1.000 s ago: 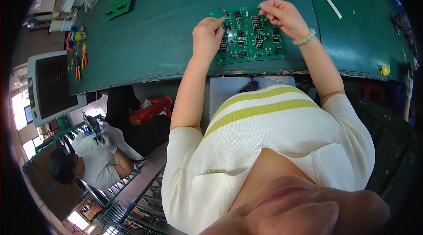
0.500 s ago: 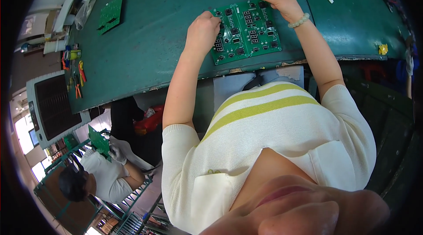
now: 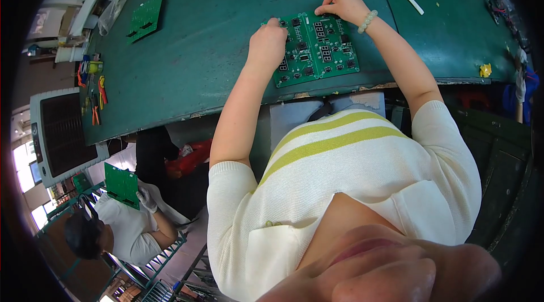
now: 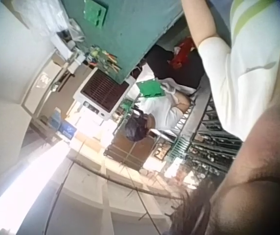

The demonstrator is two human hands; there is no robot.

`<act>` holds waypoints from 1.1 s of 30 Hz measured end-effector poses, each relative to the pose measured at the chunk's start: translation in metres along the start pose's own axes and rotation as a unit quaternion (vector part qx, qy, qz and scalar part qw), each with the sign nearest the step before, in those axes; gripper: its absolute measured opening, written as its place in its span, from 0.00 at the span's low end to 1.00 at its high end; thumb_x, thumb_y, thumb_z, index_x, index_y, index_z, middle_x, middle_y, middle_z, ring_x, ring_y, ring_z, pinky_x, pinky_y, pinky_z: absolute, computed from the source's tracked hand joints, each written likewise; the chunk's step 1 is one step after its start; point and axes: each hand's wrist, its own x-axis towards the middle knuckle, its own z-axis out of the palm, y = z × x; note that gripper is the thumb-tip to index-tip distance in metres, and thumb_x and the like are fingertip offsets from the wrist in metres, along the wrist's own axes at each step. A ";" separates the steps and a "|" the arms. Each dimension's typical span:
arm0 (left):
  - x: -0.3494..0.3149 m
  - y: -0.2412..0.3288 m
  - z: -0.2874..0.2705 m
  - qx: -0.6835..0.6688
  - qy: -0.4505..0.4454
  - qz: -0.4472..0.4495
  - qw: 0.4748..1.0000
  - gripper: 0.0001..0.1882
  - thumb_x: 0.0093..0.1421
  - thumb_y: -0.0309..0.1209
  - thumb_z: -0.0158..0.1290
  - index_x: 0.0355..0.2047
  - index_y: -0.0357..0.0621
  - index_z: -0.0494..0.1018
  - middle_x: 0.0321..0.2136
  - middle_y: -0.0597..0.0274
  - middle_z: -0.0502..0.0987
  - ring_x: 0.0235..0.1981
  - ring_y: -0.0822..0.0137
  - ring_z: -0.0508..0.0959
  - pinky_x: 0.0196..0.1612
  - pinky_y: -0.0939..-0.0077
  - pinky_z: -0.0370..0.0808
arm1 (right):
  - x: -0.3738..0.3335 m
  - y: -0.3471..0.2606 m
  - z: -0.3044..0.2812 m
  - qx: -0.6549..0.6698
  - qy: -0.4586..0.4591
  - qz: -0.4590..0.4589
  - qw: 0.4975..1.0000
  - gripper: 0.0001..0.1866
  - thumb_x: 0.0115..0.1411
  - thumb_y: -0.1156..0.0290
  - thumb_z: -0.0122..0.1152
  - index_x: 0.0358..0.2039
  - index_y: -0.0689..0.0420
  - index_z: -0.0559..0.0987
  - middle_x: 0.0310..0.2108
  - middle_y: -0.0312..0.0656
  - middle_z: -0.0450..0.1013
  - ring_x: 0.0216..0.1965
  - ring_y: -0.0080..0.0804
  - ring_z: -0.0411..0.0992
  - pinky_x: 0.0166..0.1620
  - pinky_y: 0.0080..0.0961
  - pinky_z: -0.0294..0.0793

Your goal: The person inserts small electronic components into green printed circuit boards by hand, then organizes the assembled circuit boards on a storage rack.

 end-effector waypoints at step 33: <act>-0.009 0.057 -0.014 -0.412 0.186 -0.089 0.888 0.10 0.47 0.25 0.60 0.31 0.40 0.77 0.25 0.61 0.72 0.23 0.70 0.71 0.26 0.78 0.70 | -0.062 -0.046 0.022 0.686 -0.176 0.154 0.689 0.13 0.61 0.65 0.52 0.32 0.63 0.73 0.21 0.30 0.64 0.18 0.12 0.54 0.17 0.08 0.51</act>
